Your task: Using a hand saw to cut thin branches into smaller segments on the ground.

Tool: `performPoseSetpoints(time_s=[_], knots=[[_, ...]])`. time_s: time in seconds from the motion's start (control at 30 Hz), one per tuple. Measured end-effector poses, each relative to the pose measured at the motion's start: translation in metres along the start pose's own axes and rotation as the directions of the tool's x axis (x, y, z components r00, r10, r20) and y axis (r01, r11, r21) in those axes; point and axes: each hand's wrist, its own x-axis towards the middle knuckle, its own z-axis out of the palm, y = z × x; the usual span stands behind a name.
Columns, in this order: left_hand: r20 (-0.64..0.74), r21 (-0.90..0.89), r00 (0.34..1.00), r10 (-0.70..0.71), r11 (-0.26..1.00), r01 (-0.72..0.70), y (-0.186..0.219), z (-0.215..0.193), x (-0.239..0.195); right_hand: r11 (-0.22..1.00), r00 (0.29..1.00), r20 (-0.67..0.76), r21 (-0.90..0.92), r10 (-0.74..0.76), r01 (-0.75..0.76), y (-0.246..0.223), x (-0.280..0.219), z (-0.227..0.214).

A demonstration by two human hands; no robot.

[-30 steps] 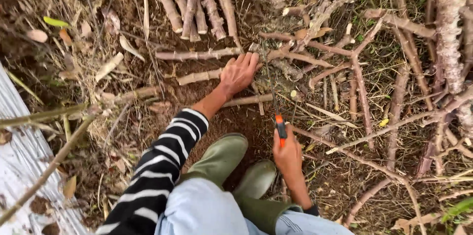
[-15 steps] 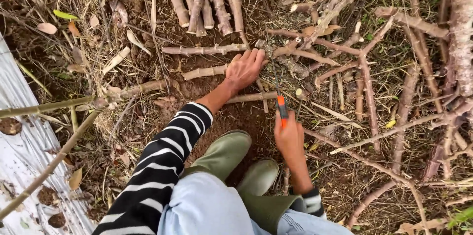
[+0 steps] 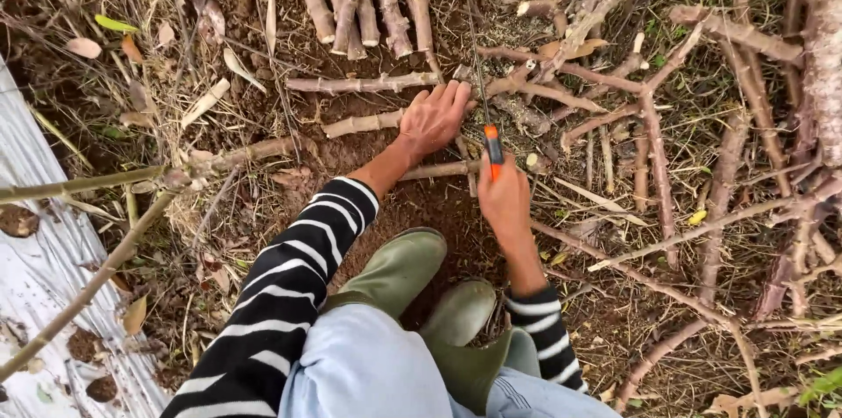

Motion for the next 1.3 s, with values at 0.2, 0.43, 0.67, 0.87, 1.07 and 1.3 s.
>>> performPoseSetpoints(time_s=[0.2,0.43,0.67,0.87,1.07,1.3], knots=[[-0.032,0.011,0.999,0.003,1.000,-0.003,-0.002,0.000,-0.001,0.979,0.982,0.054,-0.106,0.181,-0.175,0.041,-0.090,-0.008],[-0.079,0.029,0.997,0.018,0.999,-0.016,0.002,-0.004,0.002,0.999,0.999,-0.021,-0.030,-0.031,0.030,-0.007,-0.007,-0.007],[0.005,-0.031,1.000,-0.016,0.999,0.016,0.000,-0.002,0.001,0.974,0.975,0.092,-0.123,0.204,-0.192,0.033,-0.088,-0.009],[0.007,-0.012,1.000,-0.001,1.000,0.001,0.001,0.000,0.001,0.995,1.000,0.005,-0.094,0.026,-0.025,-0.001,-0.006,-0.001],[0.029,-0.048,0.999,-0.016,0.999,0.018,-0.001,-0.007,0.004,0.974,0.976,0.079,-0.115,0.203,-0.193,0.039,-0.089,-0.003],[-0.054,0.021,0.998,0.025,0.999,-0.024,-0.003,-0.003,0.003,0.999,1.000,0.002,-0.042,0.001,-0.001,0.003,0.002,0.004]])
